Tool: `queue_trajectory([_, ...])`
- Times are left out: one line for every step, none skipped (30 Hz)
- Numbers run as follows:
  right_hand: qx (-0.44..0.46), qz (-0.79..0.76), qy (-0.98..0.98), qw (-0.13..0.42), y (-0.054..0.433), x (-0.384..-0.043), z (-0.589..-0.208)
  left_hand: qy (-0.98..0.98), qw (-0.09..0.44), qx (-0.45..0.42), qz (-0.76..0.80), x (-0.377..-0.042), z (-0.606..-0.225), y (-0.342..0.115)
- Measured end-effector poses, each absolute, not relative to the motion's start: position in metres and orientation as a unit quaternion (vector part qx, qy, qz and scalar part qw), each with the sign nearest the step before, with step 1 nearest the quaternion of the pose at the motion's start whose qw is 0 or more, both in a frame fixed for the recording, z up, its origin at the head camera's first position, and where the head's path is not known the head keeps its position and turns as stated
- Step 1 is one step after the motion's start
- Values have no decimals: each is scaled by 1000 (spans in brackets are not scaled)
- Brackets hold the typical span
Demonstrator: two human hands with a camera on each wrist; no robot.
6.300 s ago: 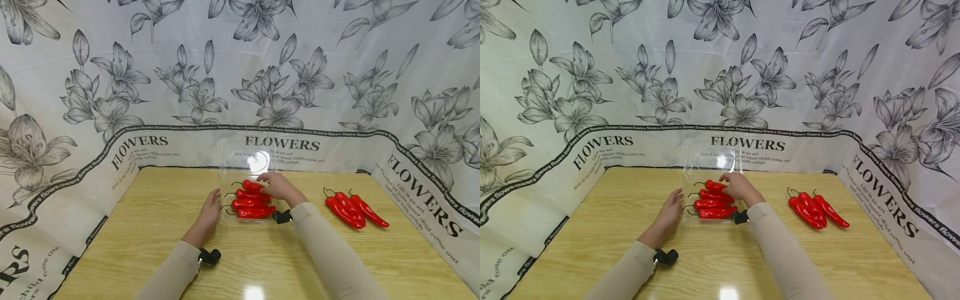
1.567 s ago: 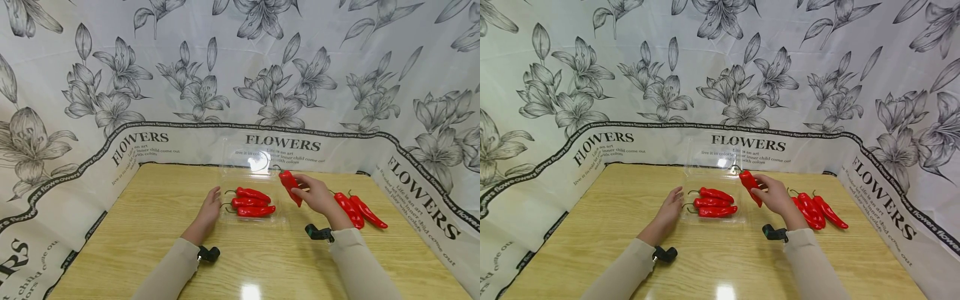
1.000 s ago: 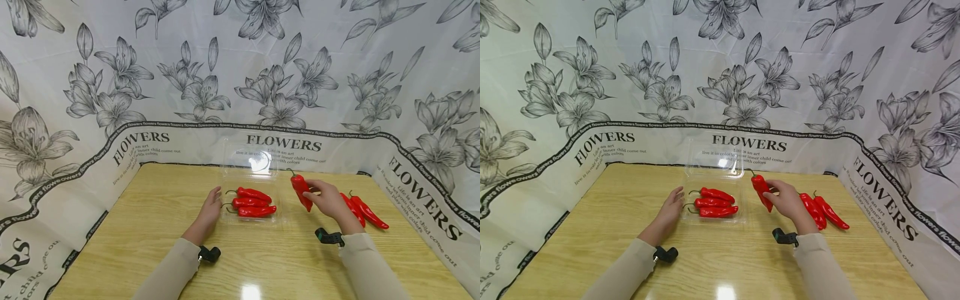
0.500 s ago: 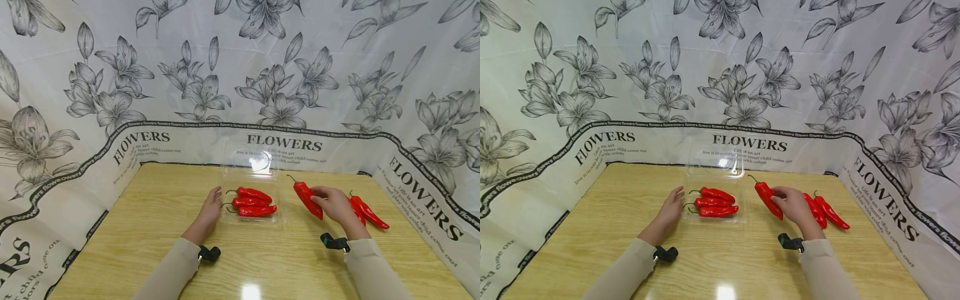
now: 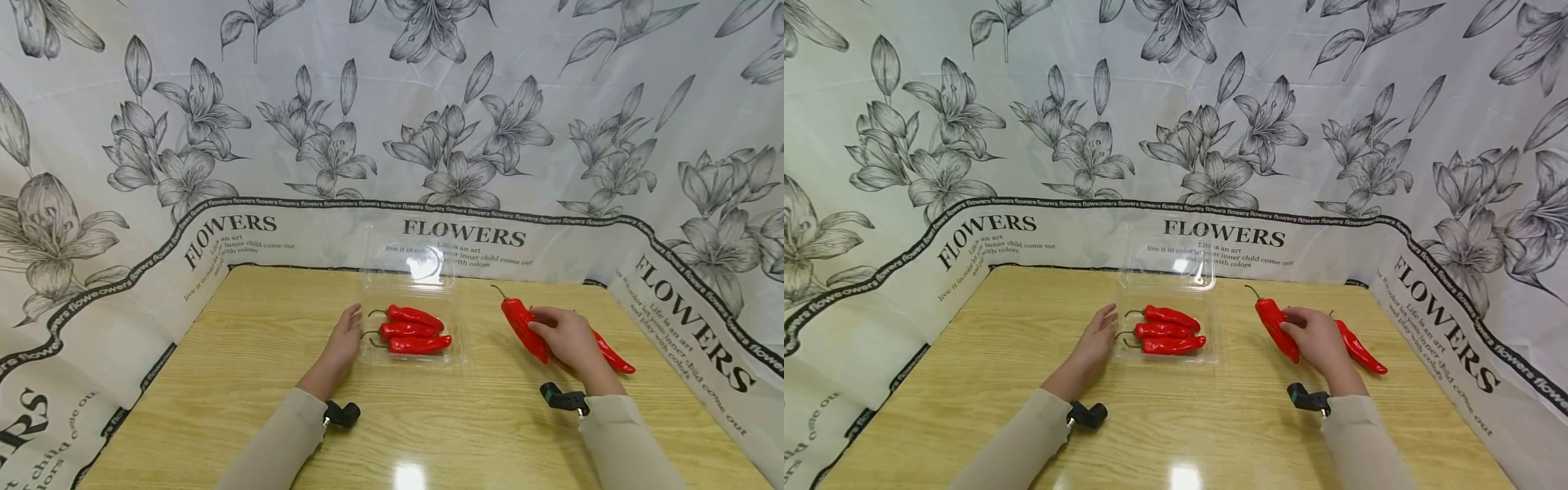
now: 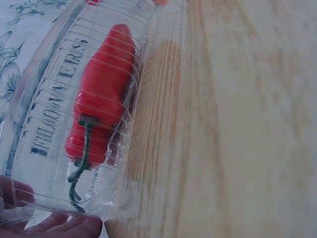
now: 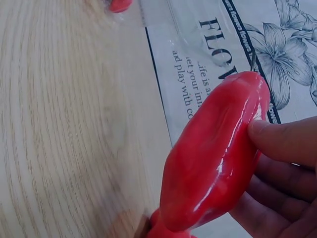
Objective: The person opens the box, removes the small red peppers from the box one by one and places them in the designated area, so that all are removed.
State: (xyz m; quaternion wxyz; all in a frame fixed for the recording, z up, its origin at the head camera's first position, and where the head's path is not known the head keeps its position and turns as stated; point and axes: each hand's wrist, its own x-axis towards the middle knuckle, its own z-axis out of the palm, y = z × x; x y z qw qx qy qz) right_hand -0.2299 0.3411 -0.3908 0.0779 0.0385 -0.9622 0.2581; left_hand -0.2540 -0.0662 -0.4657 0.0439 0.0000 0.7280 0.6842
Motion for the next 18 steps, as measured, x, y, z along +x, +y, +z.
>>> queue_trajectory([34, 257, -963, 80, 343, -230, -391, 728, 43, 1, 684, -254, -466, -66])
queue_trajectory([29, 255, -963, 82, 345, -230, -392, 728, 42, 2, 684, -254, -466, -66])
queue_trajectory([23, 255, -963, 83, 347, -230, -392, 728, 43, 0, 684, -254, -466, -66])
queue_trajectory([20, 253, -963, 85, 349, -230, -392, 728, 42, -1, 684, -254, -466, -66])
queue_trajectory([18, 253, -963, 87, 351, -230, -392, 728, 42, -1, 684, -254, -466, -66])
queue_trajectory([16, 253, -963, 89, 353, -229, -391, 728, 42, -2, 685, -253, -465, -66])
queue_trajectory([14, 254, -963, 89, 355, -229, -391, 727, 42, -4, 685, -253, -465, -66])
queue_trajectory([11, 254, -963, 90, 357, -229, -391, 727, 43, -6, 686, -253, -465, -66])
queue_trajectory([9, 254, -963, 89, 359, -228, -390, 725, 44, -7, 687, -253, -464, -65])
queue_trajectory([8, 254, -963, 89, 360, -227, -390, 724, 44, -7, 688, -253, -464, -65])
queue_trajectory([5, 252, -963, 90, 362, -227, -390, 724, 45, -9, 688, -253, -464, -65])
queue_trajectory([-1, 252, -964, 89, 363, -227, -390, 723, 45, -9, 689, -253, -465, -65])
queue_trajectory([-5, 251, -964, 88, 365, -226, -390, 723, 45, -8, 689, -253, -464, -65])
queue_trajectory([-9, 248, -965, 88, 367, -226, -390, 723, 46, -8, 690, -252, -464, -64])
queue_trajectory([-13, 248, -965, 87, 368, -225, -390, 721, 47, -9, 691, -252, -464, -64])
queue_trajectory([-17, 248, -965, 87, 370, -225, -390, 722, 48, -10, 690, -252, -464, -64])
queue_trajectory([-20, 248, -965, 86, 373, -225, -390, 722, 48, -9, 690, -252, -464, -64])
queue_trajectory([-23, 250, -964, 85, 375, -224, -390, 721, 47, -7, 691, -252, -464, -64])
